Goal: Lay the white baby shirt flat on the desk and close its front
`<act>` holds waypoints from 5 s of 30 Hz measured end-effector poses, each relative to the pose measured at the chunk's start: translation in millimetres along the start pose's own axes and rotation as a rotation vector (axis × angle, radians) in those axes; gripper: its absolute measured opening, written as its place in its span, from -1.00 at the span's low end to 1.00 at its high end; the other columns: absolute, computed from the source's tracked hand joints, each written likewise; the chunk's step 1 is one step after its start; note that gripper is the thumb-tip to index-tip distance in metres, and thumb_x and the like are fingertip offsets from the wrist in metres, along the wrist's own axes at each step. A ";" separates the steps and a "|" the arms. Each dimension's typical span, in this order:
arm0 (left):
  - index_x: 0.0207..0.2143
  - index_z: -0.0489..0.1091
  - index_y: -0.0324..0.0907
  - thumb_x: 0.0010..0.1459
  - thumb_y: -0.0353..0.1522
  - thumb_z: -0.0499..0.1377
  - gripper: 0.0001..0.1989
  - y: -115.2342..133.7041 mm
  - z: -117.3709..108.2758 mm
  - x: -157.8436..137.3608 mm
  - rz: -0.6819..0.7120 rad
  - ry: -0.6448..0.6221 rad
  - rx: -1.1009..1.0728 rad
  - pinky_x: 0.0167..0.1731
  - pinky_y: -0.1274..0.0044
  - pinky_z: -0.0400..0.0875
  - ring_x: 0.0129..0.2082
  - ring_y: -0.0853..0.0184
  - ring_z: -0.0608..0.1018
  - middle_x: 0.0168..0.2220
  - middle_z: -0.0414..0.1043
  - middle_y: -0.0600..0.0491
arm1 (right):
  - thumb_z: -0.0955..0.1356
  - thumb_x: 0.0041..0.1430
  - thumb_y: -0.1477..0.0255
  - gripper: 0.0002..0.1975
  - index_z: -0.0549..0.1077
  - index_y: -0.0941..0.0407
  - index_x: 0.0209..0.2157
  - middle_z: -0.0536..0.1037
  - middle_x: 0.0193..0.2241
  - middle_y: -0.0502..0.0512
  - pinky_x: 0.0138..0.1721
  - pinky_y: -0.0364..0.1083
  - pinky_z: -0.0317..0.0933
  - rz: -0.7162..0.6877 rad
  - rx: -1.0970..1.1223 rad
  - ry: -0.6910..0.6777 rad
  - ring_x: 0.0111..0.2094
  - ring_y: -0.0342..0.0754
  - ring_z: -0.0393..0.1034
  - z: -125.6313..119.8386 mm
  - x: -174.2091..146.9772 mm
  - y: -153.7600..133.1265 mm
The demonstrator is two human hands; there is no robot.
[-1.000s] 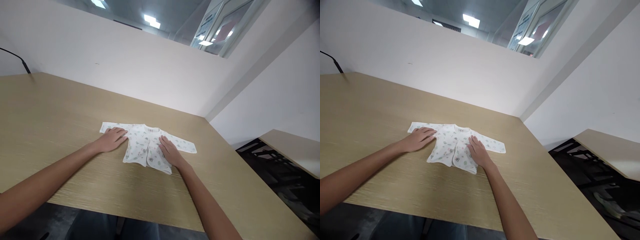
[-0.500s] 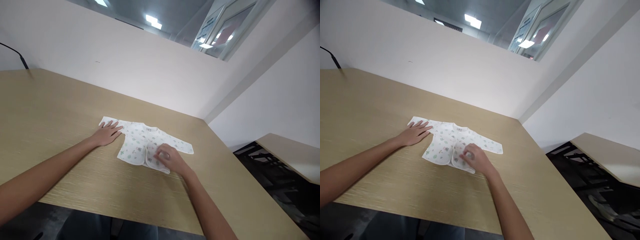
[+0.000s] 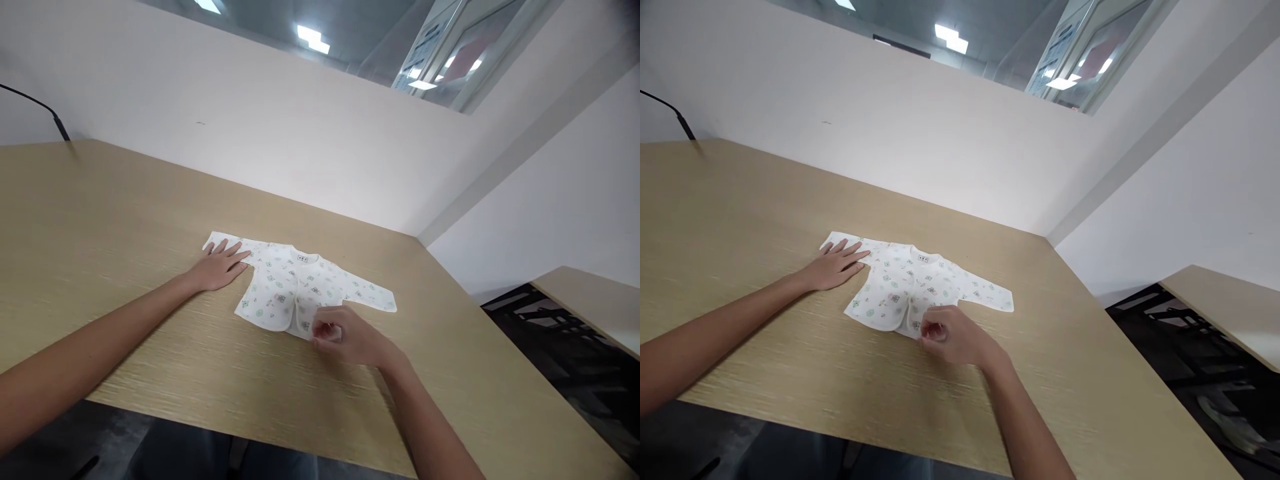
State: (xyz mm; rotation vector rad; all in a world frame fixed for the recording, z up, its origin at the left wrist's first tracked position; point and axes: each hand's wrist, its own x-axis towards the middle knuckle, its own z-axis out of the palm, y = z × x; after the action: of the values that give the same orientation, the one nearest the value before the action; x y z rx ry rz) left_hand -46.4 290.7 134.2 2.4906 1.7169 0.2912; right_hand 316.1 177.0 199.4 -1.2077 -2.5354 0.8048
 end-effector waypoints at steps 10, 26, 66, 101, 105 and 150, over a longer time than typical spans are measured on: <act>0.37 0.20 -0.33 0.45 -0.12 -0.13 -0.37 79.5 6.2 -10.7 0.234 0.215 -0.105 0.44 0.27 0.01 0.45 0.14 0.16 0.42 0.14 -0.17 | 0.11 0.42 0.33 -0.42 0.27 0.30 0.34 0.27 0.35 0.38 0.40 0.17 0.05 0.134 -0.216 0.456 0.38 0.15 0.13 40.2 60.2 54.4; 0.50 -0.15 -0.30 0.37 0.18 -0.30 -0.08 74.4 4.0 -23.6 0.086 -0.050 -0.100 0.46 0.17 -0.15 0.52 0.01 -0.22 0.52 -0.28 -0.14 | -0.02 0.48 0.02 -0.21 -0.04 0.27 0.49 -0.11 0.49 0.30 0.47 0.20 -0.21 0.265 -0.261 0.349 0.51 0.12 -0.29 38.7 44.2 78.3; -0.55 0.19 -0.18 0.43 -0.20 0.00 -0.53 62.0 -33.0 -33.2 0.493 0.136 -0.333 -0.46 0.52 0.06 -0.58 0.46 0.23 -0.60 0.17 0.17 | 0.08 0.50 0.09 -0.42 0.39 0.10 -0.47 0.37 -0.60 -0.03 -0.37 -0.13 0.10 0.113 0.053 0.403 -0.54 -0.12 0.20 27.4 21.3 45.0; -0.56 -0.16 -0.17 -0.03 -0.50 0.04 -0.68 56.5 -10.2 -33.1 0.445 -0.075 -0.348 -0.54 0.45 -0.21 -0.54 0.44 -0.06 -0.59 -0.21 0.16 | 0.29 0.29 0.19 -0.44 -0.14 0.11 -0.57 -0.12 -0.62 -0.08 -0.50 -0.11 -0.24 0.117 -0.114 0.566 -0.53 -0.19 -0.23 35.6 28.1 53.3; -0.56 -0.16 -0.17 0.00 -0.50 0.04 -0.67 56.4 -11.3 -33.5 0.435 -0.094 -0.343 -0.54 0.46 -0.21 -0.54 0.45 -0.07 -0.57 -0.21 0.16 | 0.28 0.31 0.20 -0.45 -0.12 0.11 -0.57 -0.10 -0.62 -0.09 -0.49 -0.12 -0.23 0.085 -0.107 0.545 -0.52 -0.19 -0.22 35.1 27.1 54.9; -0.52 -0.13 -0.16 0.06 -0.49 0.01 -0.72 56.4 -15.0 -35.0 0.434 -0.145 -0.326 -0.49 0.43 -0.20 -0.51 0.44 -0.07 -0.53 -0.19 0.15 | 0.27 0.34 0.20 -0.50 -0.05 0.11 -0.54 -0.05 -0.60 -0.09 -0.48 -0.12 -0.19 0.079 -0.028 0.281 -0.52 -0.19 -0.19 28.6 21.3 44.1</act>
State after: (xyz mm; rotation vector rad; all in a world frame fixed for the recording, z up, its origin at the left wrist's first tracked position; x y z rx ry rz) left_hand -10.2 237.4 156.2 2.5311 0.9719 0.3767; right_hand 319.3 205.1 150.2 -1.3333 -2.2922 0.5707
